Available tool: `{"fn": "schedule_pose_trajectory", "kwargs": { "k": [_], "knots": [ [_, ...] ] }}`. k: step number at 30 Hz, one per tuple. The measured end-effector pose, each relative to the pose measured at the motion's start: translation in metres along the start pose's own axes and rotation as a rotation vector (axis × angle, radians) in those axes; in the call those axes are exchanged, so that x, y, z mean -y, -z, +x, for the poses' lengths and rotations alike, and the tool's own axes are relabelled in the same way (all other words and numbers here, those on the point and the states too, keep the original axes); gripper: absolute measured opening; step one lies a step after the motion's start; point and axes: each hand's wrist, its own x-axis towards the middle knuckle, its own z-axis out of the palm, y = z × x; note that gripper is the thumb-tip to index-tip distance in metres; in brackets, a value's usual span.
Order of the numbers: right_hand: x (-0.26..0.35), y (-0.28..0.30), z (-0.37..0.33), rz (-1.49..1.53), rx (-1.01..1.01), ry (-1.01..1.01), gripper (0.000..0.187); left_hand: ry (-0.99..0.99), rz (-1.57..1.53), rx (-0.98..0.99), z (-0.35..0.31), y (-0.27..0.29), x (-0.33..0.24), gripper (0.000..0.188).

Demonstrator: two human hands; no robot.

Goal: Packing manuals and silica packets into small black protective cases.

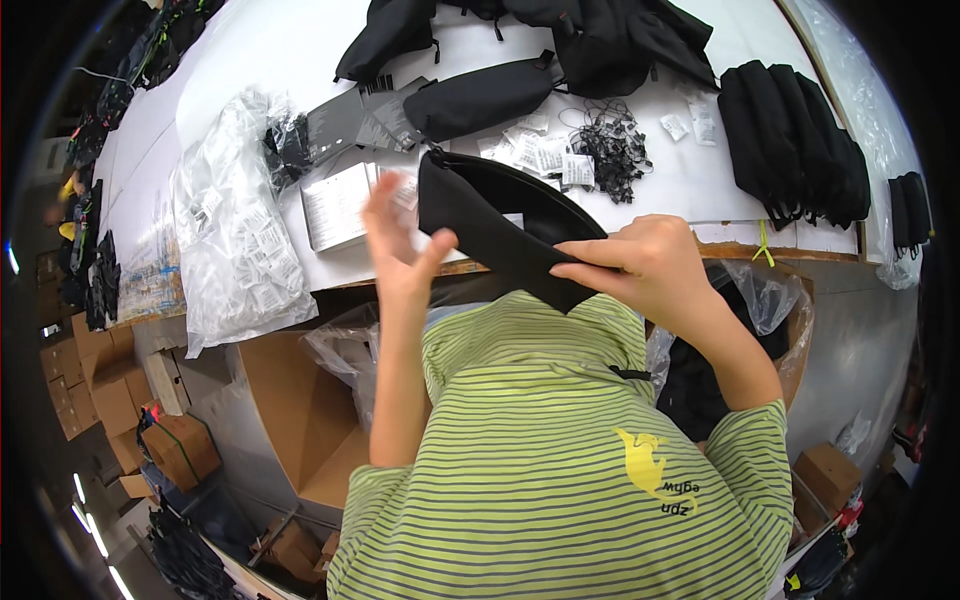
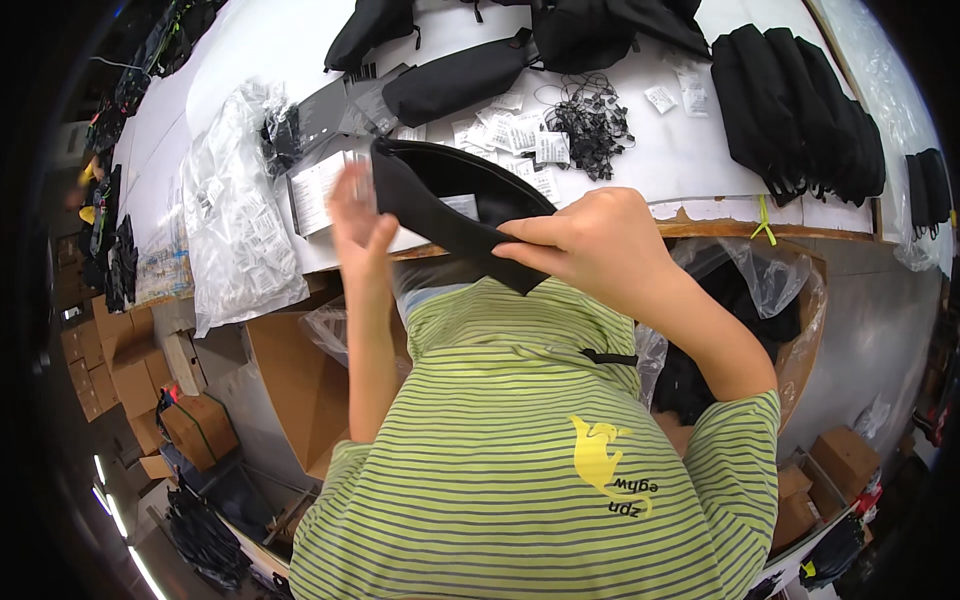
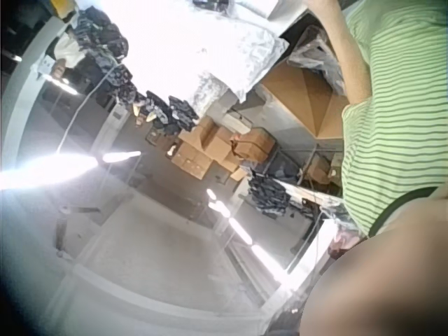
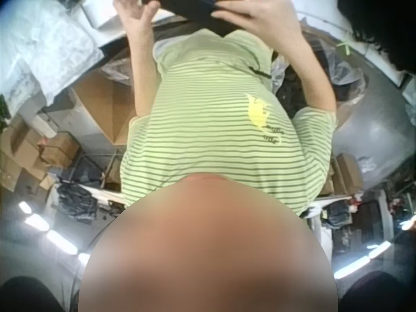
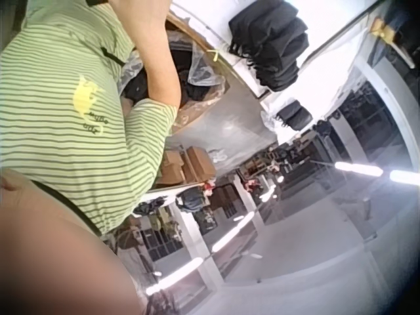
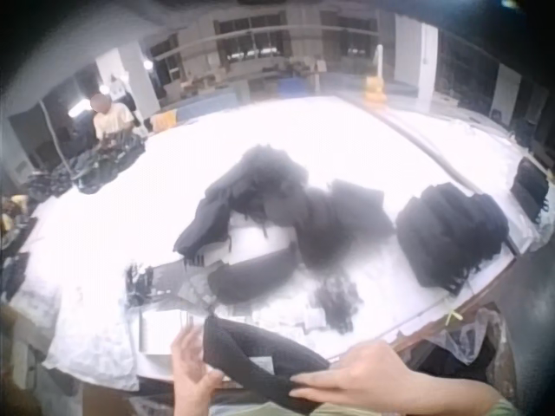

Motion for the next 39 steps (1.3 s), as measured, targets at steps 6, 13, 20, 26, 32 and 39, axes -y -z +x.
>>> {"fn": "schedule_pose_trajectory", "kwargs": {
  "k": [6,13,20,26,32,39],
  "knots": [
    [0.008,-0.015,0.002,0.268,-0.129,-0.038,0.018,0.528,-0.529,-0.125,-0.043,-0.029,-0.005,0.058],
    [0.009,-0.027,-0.015,0.744,-0.258,-0.574,0.018,0.503,-0.617,-0.192,-0.027,-0.027,-0.020,0.044],
    [-0.005,-0.018,0.022,1.060,-0.176,-0.437,0.025,0.553,-0.441,0.096,-0.027,-0.041,-0.033,0.051],
    [-0.006,-0.028,0.036,0.694,-0.507,-0.244,0.016,0.639,-0.378,0.090,-0.030,-0.053,-0.045,0.043],
    [-0.004,-0.024,0.036,0.554,-0.494,-0.171,0.007,0.678,-0.389,0.048,-0.031,-0.053,-0.049,0.039],
    [0.013,-0.019,0.026,0.708,-0.271,-0.093,0.010,0.736,-0.647,-0.077,-0.019,-0.047,-0.040,0.031]
  ]
}}
